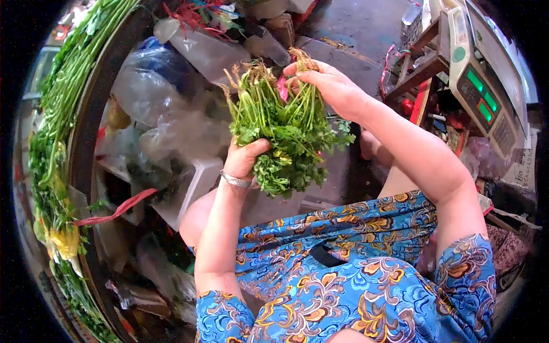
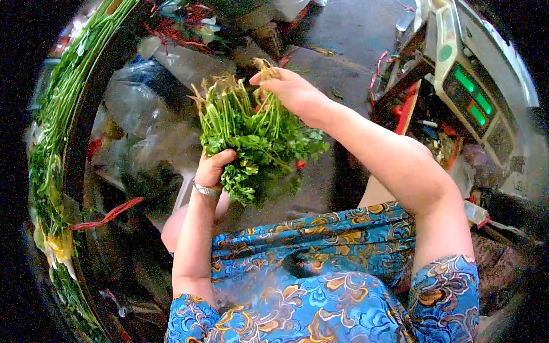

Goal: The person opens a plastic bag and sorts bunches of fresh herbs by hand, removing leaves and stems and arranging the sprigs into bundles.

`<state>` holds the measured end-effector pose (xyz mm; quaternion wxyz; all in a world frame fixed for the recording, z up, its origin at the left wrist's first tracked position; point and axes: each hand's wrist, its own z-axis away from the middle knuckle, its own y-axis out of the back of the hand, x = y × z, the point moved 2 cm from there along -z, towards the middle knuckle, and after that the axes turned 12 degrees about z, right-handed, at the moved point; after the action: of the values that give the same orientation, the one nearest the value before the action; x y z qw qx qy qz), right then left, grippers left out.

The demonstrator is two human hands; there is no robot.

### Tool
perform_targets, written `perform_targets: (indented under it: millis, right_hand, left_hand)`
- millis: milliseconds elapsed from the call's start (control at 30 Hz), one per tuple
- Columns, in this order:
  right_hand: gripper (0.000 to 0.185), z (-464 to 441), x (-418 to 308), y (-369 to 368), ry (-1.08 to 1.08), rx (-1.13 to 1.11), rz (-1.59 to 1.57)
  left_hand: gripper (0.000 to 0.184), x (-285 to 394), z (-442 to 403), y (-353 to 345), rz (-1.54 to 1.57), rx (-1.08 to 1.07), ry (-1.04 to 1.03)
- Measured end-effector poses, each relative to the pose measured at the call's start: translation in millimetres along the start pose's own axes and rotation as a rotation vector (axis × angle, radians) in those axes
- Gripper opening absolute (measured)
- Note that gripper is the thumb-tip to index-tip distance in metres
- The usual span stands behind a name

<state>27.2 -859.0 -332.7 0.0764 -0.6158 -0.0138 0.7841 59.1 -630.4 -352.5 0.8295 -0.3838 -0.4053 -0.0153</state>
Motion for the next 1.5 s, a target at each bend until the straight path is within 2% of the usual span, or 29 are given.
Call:
perform_targets:
  millis: [67, 133, 200, 267, 300, 433, 500, 667, 767, 900, 1000, 1067, 1100, 1133, 1200, 1267, 1333, 1400, 1500]
  right_hand:
    - [0.030, -4.4, 4.9, -0.2, 0.039, -0.041, -0.018]
    - [0.031, -4.4, 3.3, -0.7, 0.145, 0.054, 0.192]
    - [0.033, -3.4, 5.3, -2.0, 0.147, 0.069, 0.197]
    - [0.039, -4.6, 9.4, -3.6, 0.173, -0.019, 0.084]
    - [0.045, -2.3, 3.8, -7.8, 0.169, 0.034, 0.152]
    - [0.047, -0.9, -0.2, -9.8, 0.097, -0.007, 0.130]
    - [0.041, 1.0, -4.5, -11.1, 0.115, 0.001, 0.139]
    - [0.029, -1.3, -3.0, -11.6, 0.123, -0.001, 0.090]
    - [0.022, 2.3, -5.4, -16.2, -0.005, -0.020, -0.090]
    - [0.012, 3.5, -4.9, -19.1, -0.055, 0.044, -0.002]
    - [0.014, -1.6, 2.7, -22.9, 0.041, 0.027, 0.159]
    - [0.019, -3.6, 9.5, -28.2, 0.016, 0.072, 0.263]
    - [0.024, -6.1, 13.7, -31.7, 0.072, 0.068, 0.281]
    - [0.031, -8.4, 16.6, -34.4, 0.128, 0.063, 0.299]
    - [0.027, -6.7, 20.0, -34.8, 0.109, 0.127, 0.402]
    - [0.020, -6.2, 19.9, -35.6, 0.004, 0.051, 0.228]
    - [0.017, -6.0, 18.7, -33.6, 0.013, 0.047, 0.181]
    - [0.020, -5.1, 21.3, -30.0, -0.084, 0.041, 0.103]
    - [0.026, -1.4, 16.6, -29.7, -0.114, 0.043, 0.184]
  left_hand:
    - [0.048, -0.3, -1.0, 0.5, 0.005, 0.030, 0.036]
    - [0.046, -3.1, 1.9, -1.2, -0.009, 0.050, 0.012]
    - [0.047, -7.5, 0.2, 4.2, 0.005, 0.043, 0.030]
    - [0.047, -8.6, 0.3, 4.2, -0.004, 0.077, 0.028]
    - [0.046, -8.6, 0.6, 3.0, 0.008, 0.075, 0.027]
    - [0.046, -10.5, 1.0, 1.5, 0.057, 0.054, 0.015]
    - [0.046, -11.3, 0.9, 0.2, -0.044, 0.107, 0.015]
    - [0.044, -16.1, -3.8, 7.5, -0.111, 0.066, 0.000]
    - [0.043, -18.6, -4.6, 8.5, -0.127, 0.103, -0.003]
    - [0.042, -21.1, -6.4, 8.7, -0.161, 0.116, 0.017]
    - [0.042, -25.5, -9.3, 12.7, -0.439, 0.117, -0.084]
    - [0.047, -33.1, -9.0, 11.2, -0.420, 0.181, -0.103]
    - [0.051, -33.7, -8.6, 8.7, -0.496, 0.208, -0.071]
    - [0.051, -36.2, -8.4, 7.4, -0.495, 0.206, -0.070]
    - [0.054, -40.8, -7.5, 4.9, -0.436, 0.170, -0.094]
    - [0.058, -39.6, -8.3, 4.8, -0.467, 0.201, -0.058]
    - [0.061, -36.7, -8.9, 4.8, -0.250, 0.102, -0.055]
    - [0.061, -31.4, -6.7, 2.3, -0.238, 0.096, -0.095]
    - [0.061, -32.1, -7.3, 7.7, -0.154, 0.121, -0.069]
